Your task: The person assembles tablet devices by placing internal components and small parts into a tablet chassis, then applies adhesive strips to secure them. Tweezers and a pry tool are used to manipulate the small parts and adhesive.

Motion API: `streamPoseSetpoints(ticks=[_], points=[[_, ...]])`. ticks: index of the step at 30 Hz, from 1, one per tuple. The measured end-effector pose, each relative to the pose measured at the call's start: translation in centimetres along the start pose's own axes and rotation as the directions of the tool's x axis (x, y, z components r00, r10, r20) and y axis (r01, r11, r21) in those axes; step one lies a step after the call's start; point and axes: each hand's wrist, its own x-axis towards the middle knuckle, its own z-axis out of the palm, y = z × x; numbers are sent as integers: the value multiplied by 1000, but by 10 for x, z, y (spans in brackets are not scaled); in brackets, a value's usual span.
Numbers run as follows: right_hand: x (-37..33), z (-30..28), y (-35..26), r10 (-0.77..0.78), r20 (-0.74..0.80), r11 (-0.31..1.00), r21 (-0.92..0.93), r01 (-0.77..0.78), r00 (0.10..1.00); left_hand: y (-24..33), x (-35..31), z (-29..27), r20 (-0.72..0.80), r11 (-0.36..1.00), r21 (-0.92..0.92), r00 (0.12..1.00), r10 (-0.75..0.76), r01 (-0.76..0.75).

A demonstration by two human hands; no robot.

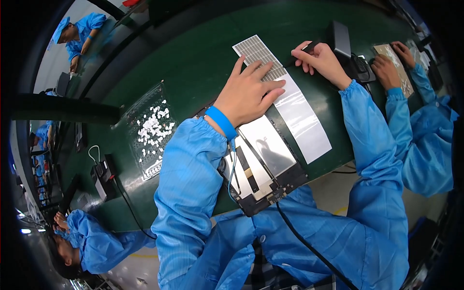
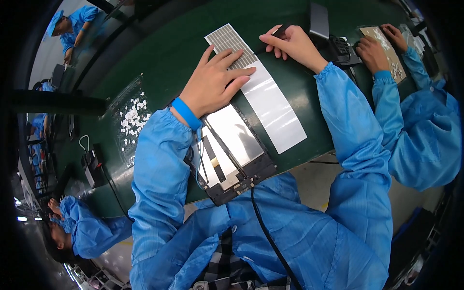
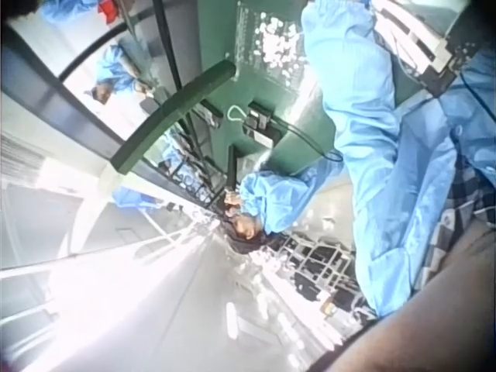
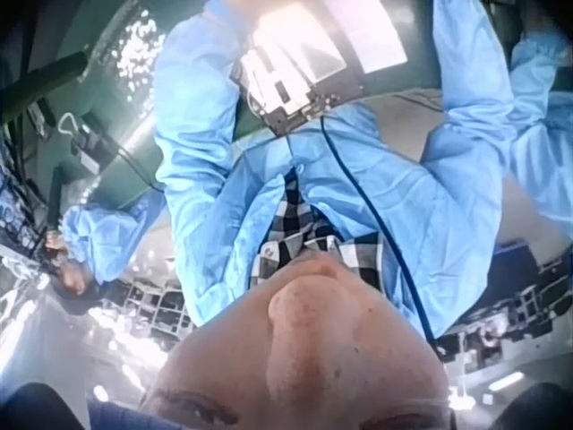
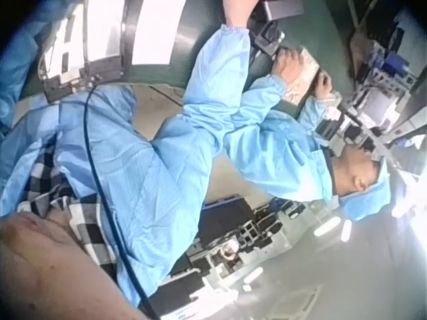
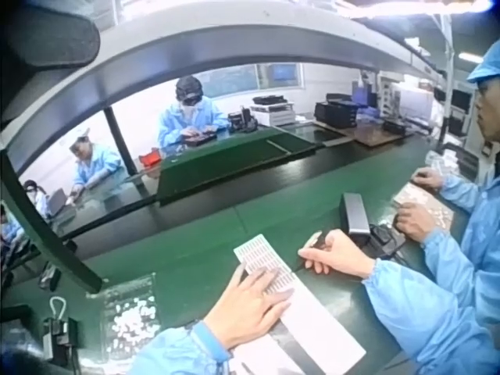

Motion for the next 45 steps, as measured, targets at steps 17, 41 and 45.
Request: streamPoseSetpoints(ticks=[17,41,45], points=[[-8,0,-9,46,-65,908,419,-14,997,-17,-31,-96,-252,992,110,967,-37,67],[1,117,-50,-28,124,947,320,-13,992,18,-100,-49,-233,950,-193,928,-289,247],[2,116,-47,-52,132,951,310,8,990,17,-100,-49,-218,955,-179,937,-274,238]])
